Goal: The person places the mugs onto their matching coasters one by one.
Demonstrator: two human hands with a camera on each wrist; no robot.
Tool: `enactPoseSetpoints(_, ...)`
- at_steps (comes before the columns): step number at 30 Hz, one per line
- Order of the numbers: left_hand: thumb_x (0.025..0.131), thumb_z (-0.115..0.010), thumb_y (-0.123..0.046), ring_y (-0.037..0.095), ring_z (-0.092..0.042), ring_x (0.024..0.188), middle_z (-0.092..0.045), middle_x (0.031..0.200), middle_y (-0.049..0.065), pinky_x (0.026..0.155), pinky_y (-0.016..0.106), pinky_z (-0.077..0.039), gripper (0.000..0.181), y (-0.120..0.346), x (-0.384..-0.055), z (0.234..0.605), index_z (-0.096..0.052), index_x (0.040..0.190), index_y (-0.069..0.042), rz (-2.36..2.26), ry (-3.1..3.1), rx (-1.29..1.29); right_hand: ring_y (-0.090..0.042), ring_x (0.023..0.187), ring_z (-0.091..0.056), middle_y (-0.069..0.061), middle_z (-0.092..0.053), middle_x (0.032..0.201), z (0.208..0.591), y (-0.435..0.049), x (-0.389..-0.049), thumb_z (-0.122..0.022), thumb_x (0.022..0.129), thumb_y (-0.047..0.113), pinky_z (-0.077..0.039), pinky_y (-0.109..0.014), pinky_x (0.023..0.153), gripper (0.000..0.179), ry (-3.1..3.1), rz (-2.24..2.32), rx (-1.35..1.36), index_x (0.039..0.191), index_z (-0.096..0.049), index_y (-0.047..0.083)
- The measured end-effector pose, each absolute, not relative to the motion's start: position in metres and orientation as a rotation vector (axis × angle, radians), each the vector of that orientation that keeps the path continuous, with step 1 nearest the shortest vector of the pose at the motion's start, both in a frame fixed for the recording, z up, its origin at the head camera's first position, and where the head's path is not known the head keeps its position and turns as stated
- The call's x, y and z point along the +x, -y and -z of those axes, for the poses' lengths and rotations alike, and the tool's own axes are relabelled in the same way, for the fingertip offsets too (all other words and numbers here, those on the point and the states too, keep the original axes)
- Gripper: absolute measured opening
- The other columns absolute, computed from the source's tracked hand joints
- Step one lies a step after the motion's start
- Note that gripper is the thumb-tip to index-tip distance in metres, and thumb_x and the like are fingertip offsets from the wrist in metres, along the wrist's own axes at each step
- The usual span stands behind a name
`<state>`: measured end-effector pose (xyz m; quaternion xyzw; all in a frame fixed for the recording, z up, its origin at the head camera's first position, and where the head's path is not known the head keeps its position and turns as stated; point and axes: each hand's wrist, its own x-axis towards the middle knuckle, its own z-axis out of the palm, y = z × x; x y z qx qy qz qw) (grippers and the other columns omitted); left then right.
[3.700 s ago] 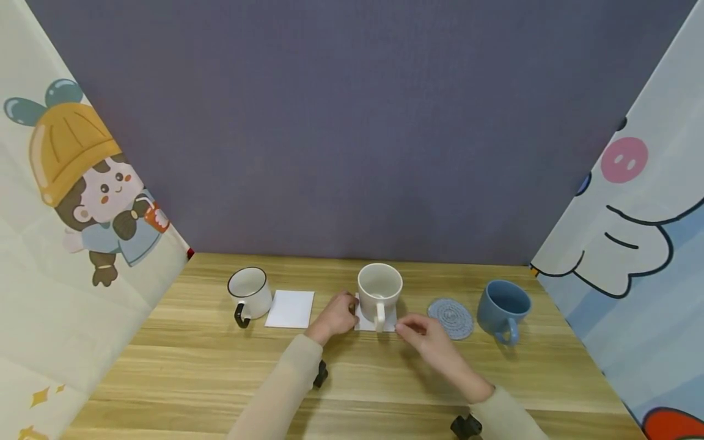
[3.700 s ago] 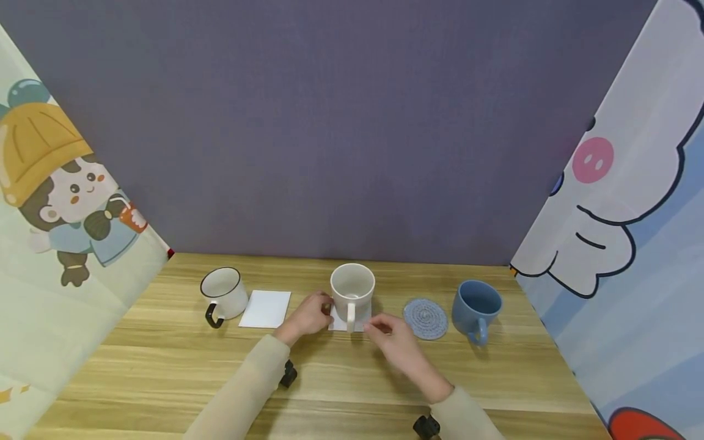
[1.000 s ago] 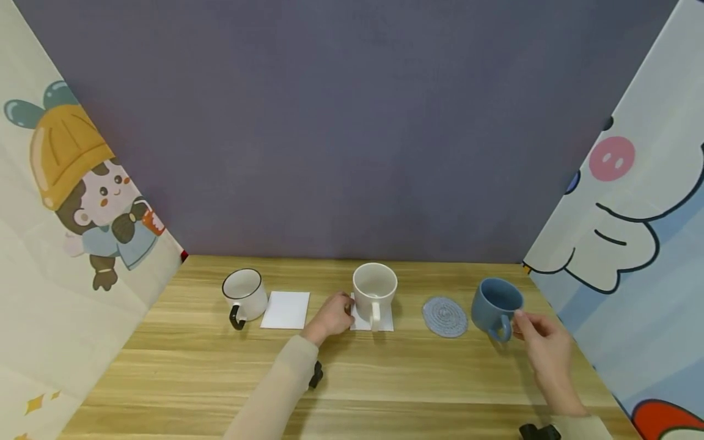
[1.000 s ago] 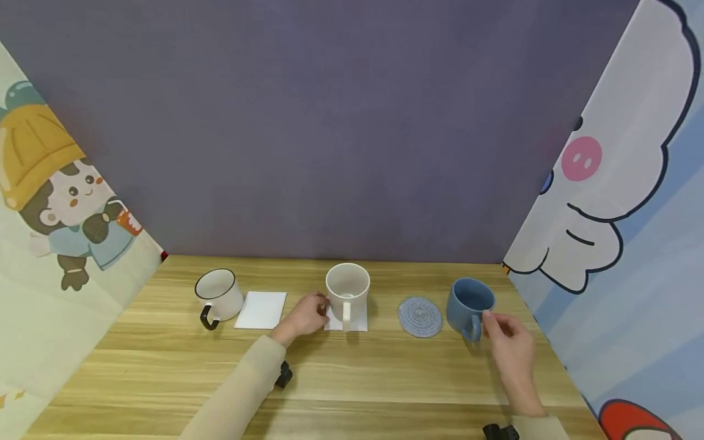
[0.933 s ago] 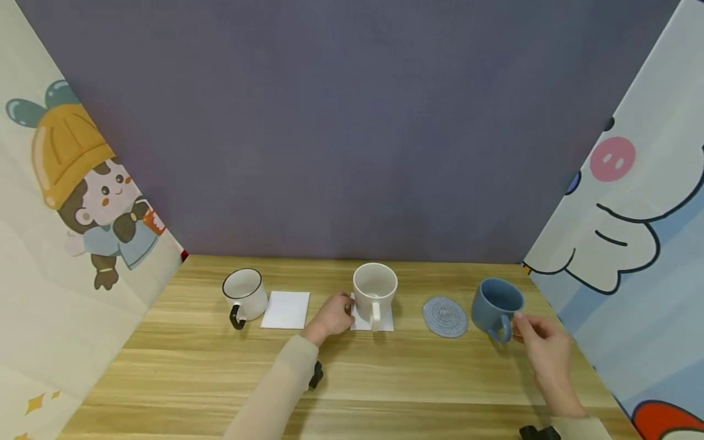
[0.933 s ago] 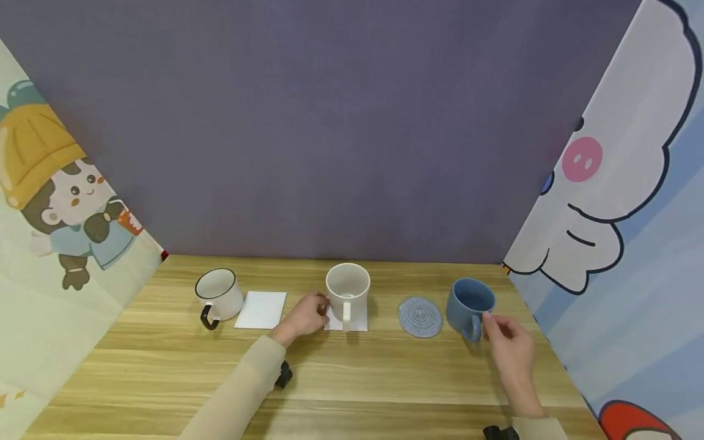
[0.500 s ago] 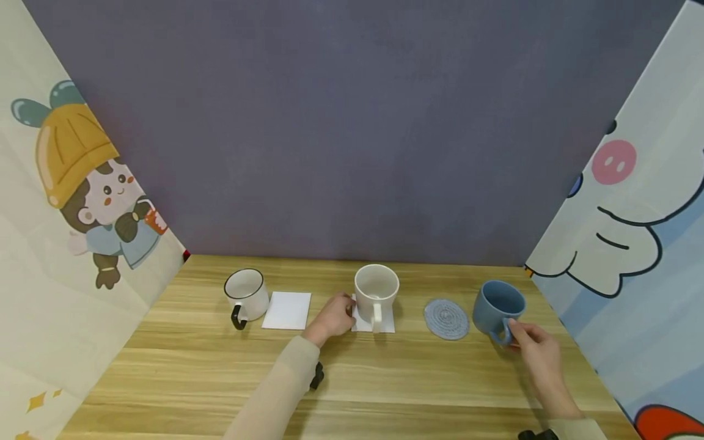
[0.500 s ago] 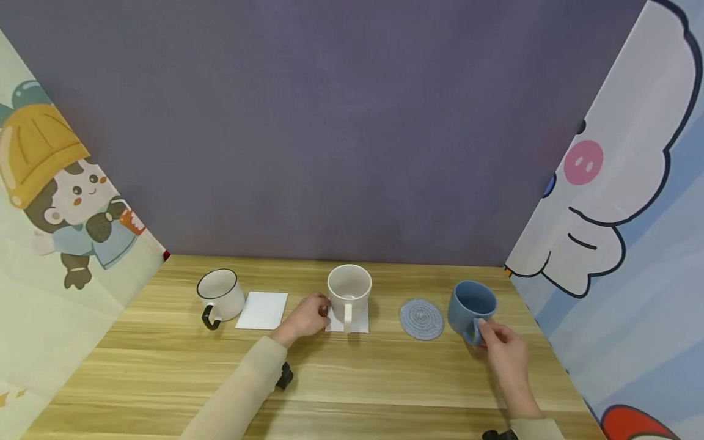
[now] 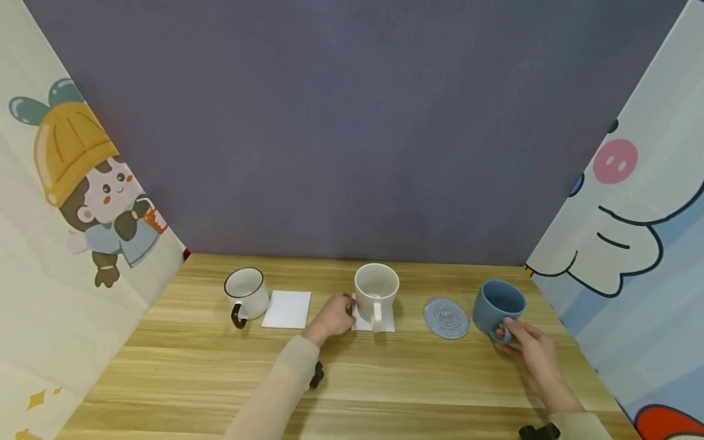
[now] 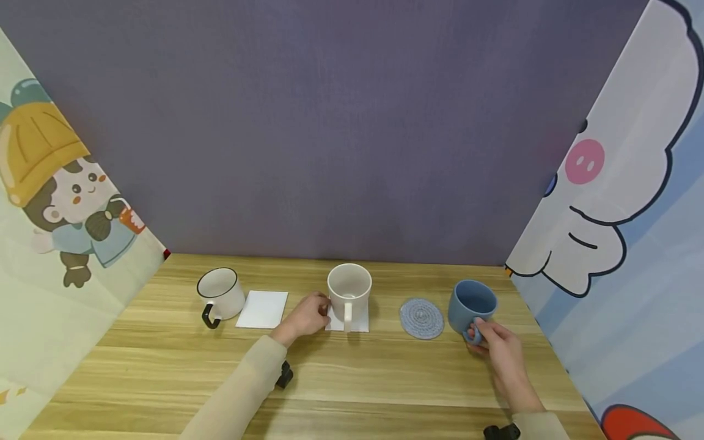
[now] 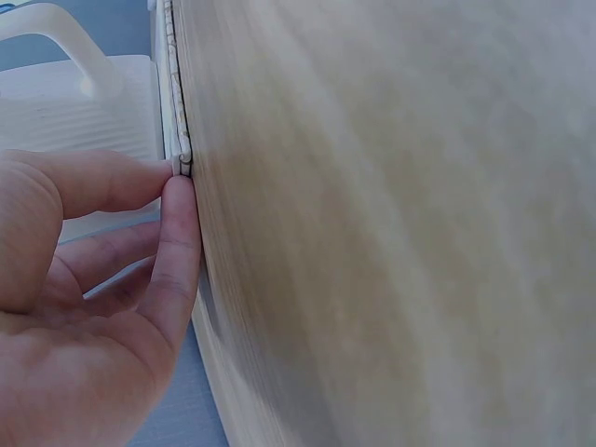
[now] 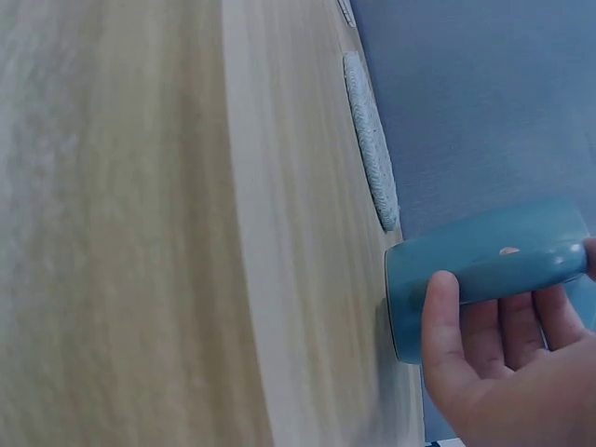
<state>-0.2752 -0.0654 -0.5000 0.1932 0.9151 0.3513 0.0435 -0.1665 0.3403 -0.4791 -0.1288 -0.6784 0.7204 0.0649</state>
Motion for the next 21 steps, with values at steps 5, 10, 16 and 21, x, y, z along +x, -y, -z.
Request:
enactPoseSetpoints(5, 0.074, -0.07, 0.006, 0.036, -0.059, 0.107, -0.061, 0.115, 0.019, 0.099, 0.05, -0.049, 0.031, 0.0649, -0.2764, 0.4994, -0.071, 0.105, 0.013, -1.075, -2.799, 0.599, -0.009, 0.085, -0.069, 0.002, -0.071, 0.089, 0.4801, -0.3411, -0.1695, -0.062, 0.103, 0.026, -0.06, -0.03, 0.077, 0.02, 2.025, -2.228, -0.328, 0.099, -0.072, 0.01)
enactPoseSetpoints(10, 0.075, -0.07, 0.006, 0.036, -0.058, 0.109, -0.061, 0.116, 0.02, 0.1, 0.05, -0.049, 0.034, 0.0643, -0.2771, 0.4998, -0.07, 0.108, 0.013, -1.068, -2.798, 0.592, -0.01, 0.081, -0.069, 0.001, -0.07, 0.085, 0.4823, -0.341, -0.172, -0.058, 0.104, 0.025, -0.06, -0.03, 0.075, 0.026, 2.025, -2.232, -0.289, 0.095, -0.072, 0.004)
enactPoseSetpoints(16, 0.073, -0.071, 0.008, 0.037, -0.059, 0.109, -0.062, 0.115, 0.019, 0.101, 0.051, -0.048, 0.029, 0.0633, -0.2765, 0.4981, -0.071, 0.102, 0.012, -1.061, -2.818, 0.572, -0.011, 0.078, -0.068, -0.001, -0.067, 0.081, 0.4841, -0.3391, -0.1747, -0.057, 0.105, 0.025, -0.06, -0.03, 0.075, 0.032, 2.063, -2.191, -0.302, 0.091, -0.067, -0.003)
enactPoseSetpoints(21, 0.073, -0.071, 0.008, 0.037, -0.061, 0.106, -0.063, 0.111, 0.019, 0.099, 0.05, -0.049, 0.022, 0.0627, -0.2746, 0.498, -0.071, 0.095, 0.01, -1.05, -2.842, 0.607, -0.012, 0.077, -0.069, -0.001, -0.067, 0.078, 0.4852, -0.3393, -0.1761, -0.056, 0.105, 0.024, -0.06, -0.03, 0.073, 0.034, 2.086, -2.155, -0.308, 0.087, -0.065, -0.002)
